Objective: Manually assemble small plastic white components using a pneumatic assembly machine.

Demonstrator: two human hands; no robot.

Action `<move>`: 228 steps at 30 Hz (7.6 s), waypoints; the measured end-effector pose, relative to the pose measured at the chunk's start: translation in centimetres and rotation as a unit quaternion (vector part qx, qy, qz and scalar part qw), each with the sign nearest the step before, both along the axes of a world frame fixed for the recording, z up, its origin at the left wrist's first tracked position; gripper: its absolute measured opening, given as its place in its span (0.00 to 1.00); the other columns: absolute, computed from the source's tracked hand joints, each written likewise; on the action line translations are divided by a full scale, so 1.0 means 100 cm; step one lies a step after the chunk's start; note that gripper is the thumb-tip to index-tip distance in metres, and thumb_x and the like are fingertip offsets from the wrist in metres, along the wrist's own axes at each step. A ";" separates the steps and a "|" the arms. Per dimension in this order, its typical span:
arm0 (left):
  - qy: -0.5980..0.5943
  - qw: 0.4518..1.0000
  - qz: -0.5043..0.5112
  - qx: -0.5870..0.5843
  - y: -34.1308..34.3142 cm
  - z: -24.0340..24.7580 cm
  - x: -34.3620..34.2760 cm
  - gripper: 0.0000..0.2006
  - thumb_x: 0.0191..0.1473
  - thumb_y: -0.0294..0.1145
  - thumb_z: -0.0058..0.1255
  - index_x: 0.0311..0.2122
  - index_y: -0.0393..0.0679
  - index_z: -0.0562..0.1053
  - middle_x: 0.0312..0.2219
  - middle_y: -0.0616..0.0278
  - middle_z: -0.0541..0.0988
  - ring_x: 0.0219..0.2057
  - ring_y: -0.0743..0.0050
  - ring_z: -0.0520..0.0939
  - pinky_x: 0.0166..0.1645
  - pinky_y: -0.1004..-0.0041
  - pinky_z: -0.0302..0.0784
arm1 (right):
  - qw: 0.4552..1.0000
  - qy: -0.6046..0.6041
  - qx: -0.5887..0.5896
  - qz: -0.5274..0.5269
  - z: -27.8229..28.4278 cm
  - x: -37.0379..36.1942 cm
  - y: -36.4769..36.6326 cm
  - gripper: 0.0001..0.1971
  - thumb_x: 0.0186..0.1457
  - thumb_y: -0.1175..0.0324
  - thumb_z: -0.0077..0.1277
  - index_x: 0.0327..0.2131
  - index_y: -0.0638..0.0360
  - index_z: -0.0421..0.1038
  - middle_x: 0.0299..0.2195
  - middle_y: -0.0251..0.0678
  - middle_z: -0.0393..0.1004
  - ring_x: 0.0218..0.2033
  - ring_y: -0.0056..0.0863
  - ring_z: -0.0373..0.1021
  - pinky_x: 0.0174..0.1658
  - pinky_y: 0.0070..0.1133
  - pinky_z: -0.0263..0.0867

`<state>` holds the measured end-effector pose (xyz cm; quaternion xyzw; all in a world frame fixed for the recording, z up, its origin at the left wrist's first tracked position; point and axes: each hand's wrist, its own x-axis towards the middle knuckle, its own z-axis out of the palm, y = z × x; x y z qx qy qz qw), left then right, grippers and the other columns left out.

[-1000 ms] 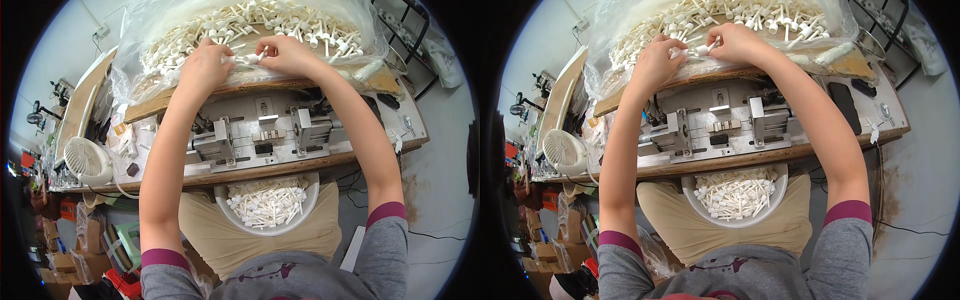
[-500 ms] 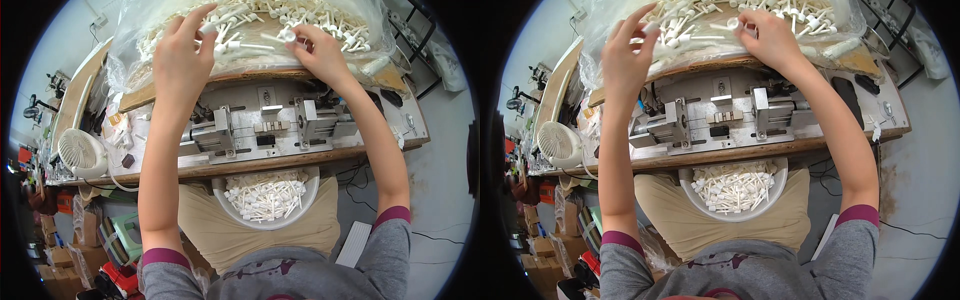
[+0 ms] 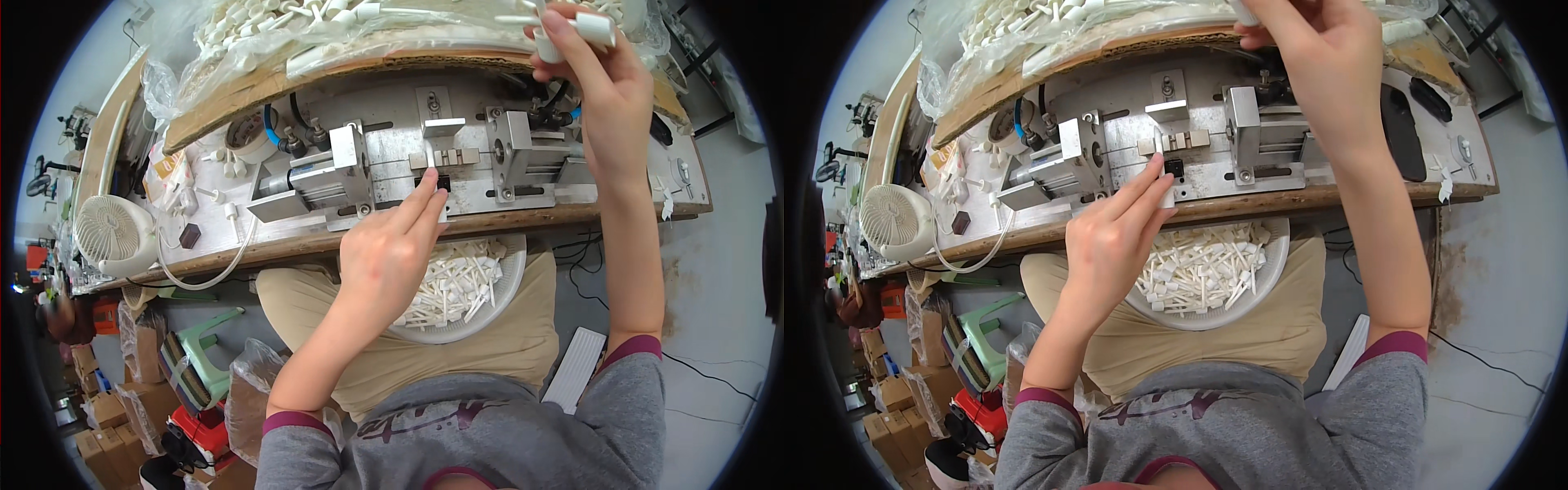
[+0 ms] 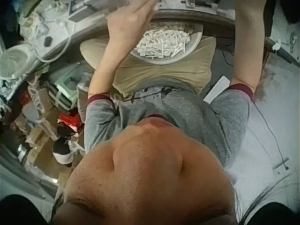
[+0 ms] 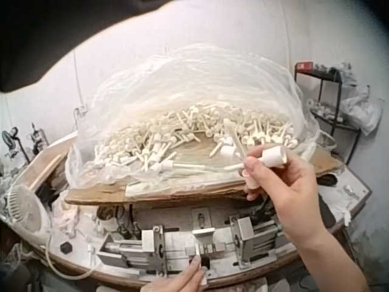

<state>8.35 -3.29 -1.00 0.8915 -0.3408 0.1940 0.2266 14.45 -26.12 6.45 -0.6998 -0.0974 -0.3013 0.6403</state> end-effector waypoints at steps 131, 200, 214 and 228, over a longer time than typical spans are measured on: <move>-0.032 0.944 0.126 -0.305 0.100 0.019 -0.014 0.20 0.37 0.18 0.69 0.41 0.39 0.80 0.36 0.60 0.78 0.34 0.71 0.82 0.39 0.75 0.79 | 0.927 -0.129 -0.351 0.039 0.018 0.115 0.125 0.17 0.62 0.57 0.49 0.42 0.60 0.77 0.34 0.39 0.77 0.36 0.27 0.71 0.40 0.22 0.66; -0.257 0.749 0.568 -0.226 0.449 0.017 0.034 0.44 0.52 0.54 0.61 0.61 0.25 0.60 0.55 0.33 0.70 0.56 0.43 0.72 0.62 0.60 0.64 | 0.948 0.279 0.049 0.148 -0.102 -0.124 0.075 0.08 0.63 0.72 0.49 0.36 0.68 0.75 0.32 0.35 0.77 0.28 0.15 0.68 0.31 0.14 0.64; -0.077 0.977 -0.095 -0.177 0.052 0.054 0.007 0.25 0.38 0.25 0.71 0.47 0.38 0.79 0.38 0.54 0.82 0.39 0.65 0.83 0.40 0.72 0.80 | 0.934 0.229 0.103 0.253 -0.026 -0.057 0.094 0.09 0.62 0.69 0.53 0.41 0.64 0.76 0.28 0.29 0.77 0.26 0.11 0.70 0.27 0.10 0.62; -0.025 0.991 0.001 -0.133 0.018 0.009 0.007 0.13 0.43 0.27 0.65 0.38 0.40 0.80 0.47 0.60 0.80 0.31 0.69 0.84 0.34 0.74 0.80 | 0.888 0.033 -0.458 -0.020 0.036 0.124 0.095 0.17 0.50 0.58 0.59 0.35 0.64 0.79 0.30 0.46 0.80 0.34 0.38 0.77 0.39 0.30 0.72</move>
